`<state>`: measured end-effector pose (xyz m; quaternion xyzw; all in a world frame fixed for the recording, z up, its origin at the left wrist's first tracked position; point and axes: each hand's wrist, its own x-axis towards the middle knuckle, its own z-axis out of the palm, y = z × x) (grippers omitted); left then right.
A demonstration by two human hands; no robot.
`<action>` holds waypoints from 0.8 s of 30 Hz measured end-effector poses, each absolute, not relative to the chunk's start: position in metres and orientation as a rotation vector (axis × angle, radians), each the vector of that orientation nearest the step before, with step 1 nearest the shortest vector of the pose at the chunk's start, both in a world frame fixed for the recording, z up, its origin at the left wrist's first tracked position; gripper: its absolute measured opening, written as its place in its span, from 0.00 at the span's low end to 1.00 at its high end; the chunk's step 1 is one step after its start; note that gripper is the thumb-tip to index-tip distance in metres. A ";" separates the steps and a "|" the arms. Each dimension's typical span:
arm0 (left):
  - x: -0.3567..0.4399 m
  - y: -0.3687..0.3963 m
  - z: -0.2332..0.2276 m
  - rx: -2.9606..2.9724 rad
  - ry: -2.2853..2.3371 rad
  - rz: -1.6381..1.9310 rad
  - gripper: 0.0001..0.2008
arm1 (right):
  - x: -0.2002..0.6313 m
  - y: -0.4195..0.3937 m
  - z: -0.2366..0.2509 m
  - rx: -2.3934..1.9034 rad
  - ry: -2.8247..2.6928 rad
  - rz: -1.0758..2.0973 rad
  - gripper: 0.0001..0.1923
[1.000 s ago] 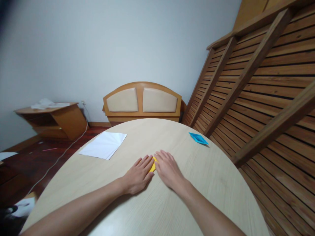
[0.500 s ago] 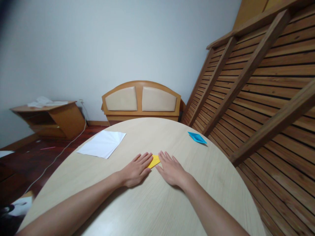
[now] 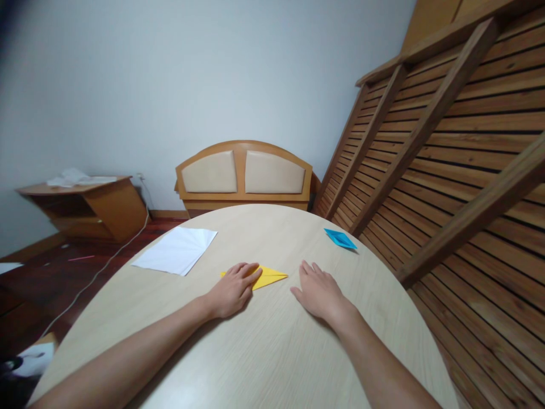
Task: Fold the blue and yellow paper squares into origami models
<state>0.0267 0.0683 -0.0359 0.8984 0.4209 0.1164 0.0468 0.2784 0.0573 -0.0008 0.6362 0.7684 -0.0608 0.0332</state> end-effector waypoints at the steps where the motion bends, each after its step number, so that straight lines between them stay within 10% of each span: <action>1: 0.026 0.069 -0.037 2.736 1.277 0.364 0.25 | 0.277 0.058 -0.001 1.961 2.416 -0.153 0.36; 24: 0.017 0.089 -0.043 2.607 1.251 0.738 0.11 | 0.245 0.065 -0.029 1.543 3.042 -0.187 0.21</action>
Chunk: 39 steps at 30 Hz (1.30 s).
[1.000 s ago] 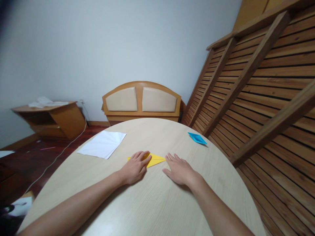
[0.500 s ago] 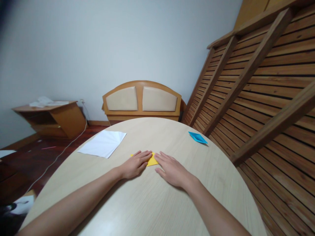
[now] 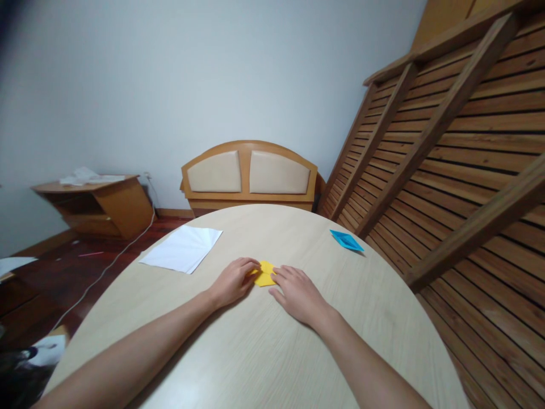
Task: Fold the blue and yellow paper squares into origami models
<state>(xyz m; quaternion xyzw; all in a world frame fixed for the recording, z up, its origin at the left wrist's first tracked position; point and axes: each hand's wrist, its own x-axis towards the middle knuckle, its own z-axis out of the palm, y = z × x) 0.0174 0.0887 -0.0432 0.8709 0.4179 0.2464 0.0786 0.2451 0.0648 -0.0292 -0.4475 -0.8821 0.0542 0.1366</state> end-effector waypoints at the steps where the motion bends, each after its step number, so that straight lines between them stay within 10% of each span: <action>1: 0.019 0.087 -0.042 2.605 1.226 0.734 0.10 | 0.245 0.065 -0.029 -1.304 -2.536 0.127 0.19; 39: 0.023 0.083 -0.037 2.565 1.229 0.664 0.12 | 0.236 0.077 -0.034 -1.104 -2.365 0.271 0.12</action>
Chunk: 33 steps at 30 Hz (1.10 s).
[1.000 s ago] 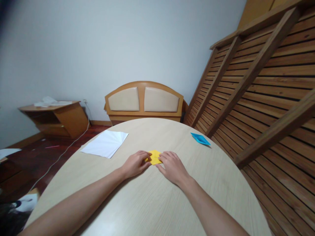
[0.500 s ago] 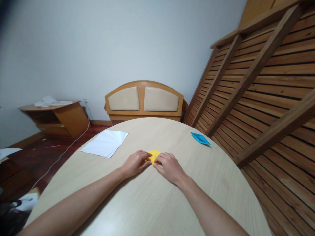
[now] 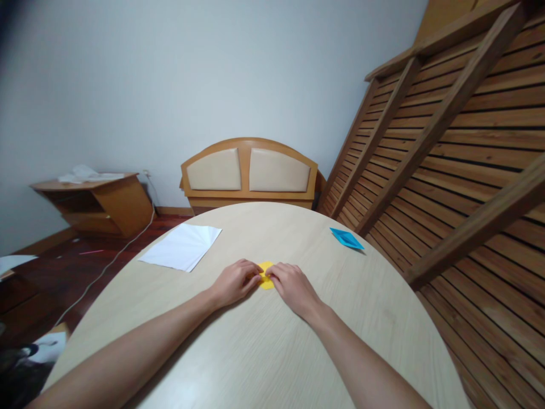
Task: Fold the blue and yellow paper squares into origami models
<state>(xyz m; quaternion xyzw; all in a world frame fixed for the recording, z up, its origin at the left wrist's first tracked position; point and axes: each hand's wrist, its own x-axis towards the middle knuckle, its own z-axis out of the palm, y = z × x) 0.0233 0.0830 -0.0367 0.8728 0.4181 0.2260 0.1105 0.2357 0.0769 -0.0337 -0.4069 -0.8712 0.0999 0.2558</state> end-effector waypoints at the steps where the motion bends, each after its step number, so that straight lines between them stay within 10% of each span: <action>1: 0.023 0.083 -0.037 2.557 1.234 0.666 0.11 | 0.236 0.077 -0.034 -1.106 -2.360 0.281 0.12; 22: 0.019 0.086 -0.045 2.739 1.050 0.698 0.12 | 0.238 0.076 -0.035 -1.129 -2.390 0.167 0.12; 33: 0.022 0.081 -0.035 2.774 0.866 0.633 0.16 | 0.242 0.082 -0.052 -1.225 -2.284 0.286 0.28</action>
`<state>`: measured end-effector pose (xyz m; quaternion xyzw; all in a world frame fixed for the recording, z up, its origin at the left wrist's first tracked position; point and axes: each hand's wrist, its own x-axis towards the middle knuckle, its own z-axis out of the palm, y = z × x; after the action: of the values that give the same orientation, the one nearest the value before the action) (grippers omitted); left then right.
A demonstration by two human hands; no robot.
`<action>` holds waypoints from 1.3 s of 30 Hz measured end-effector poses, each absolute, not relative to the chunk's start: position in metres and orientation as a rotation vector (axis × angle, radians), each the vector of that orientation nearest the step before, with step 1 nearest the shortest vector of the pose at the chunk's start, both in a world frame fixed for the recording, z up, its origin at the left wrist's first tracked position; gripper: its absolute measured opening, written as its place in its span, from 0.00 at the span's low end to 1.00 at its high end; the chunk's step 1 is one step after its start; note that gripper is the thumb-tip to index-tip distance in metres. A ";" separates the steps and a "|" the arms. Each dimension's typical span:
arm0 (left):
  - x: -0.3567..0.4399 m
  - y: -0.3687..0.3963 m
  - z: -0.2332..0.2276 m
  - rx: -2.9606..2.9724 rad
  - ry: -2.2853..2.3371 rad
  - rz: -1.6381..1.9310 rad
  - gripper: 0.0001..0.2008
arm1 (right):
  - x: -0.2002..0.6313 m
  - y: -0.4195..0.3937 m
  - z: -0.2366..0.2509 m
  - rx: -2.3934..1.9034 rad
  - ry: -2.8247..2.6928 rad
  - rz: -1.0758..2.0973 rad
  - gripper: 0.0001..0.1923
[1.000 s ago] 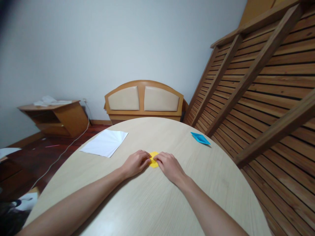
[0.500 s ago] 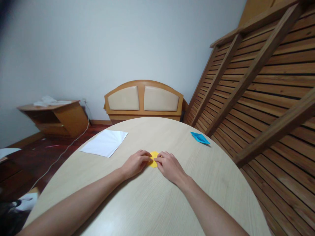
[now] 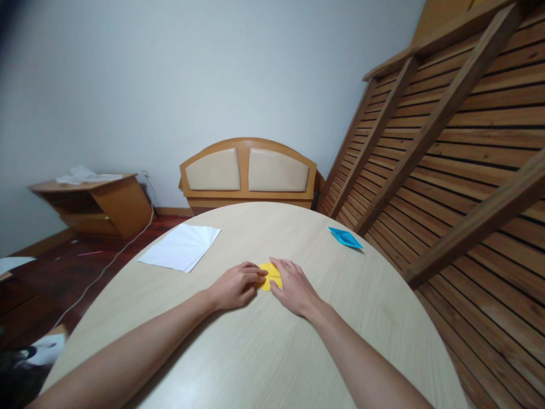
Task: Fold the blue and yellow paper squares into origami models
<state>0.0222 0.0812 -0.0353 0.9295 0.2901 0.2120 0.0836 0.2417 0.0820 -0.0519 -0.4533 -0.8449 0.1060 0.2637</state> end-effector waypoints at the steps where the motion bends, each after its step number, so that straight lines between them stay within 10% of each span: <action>1: 0.022 0.081 -0.035 2.769 0.863 0.633 0.16 | 0.242 0.082 -0.053 -1.221 -2.283 0.298 0.28; 39: 0.020 0.081 -0.039 2.813 1.020 0.630 0.12 | 0.257 0.078 -0.023 -0.942 -2.608 0.169 0.14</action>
<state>0.0202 0.0806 -0.0386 0.9191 0.3333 0.2060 0.0421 0.2572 0.0778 -0.0228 -0.3334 -0.9234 0.0598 0.1807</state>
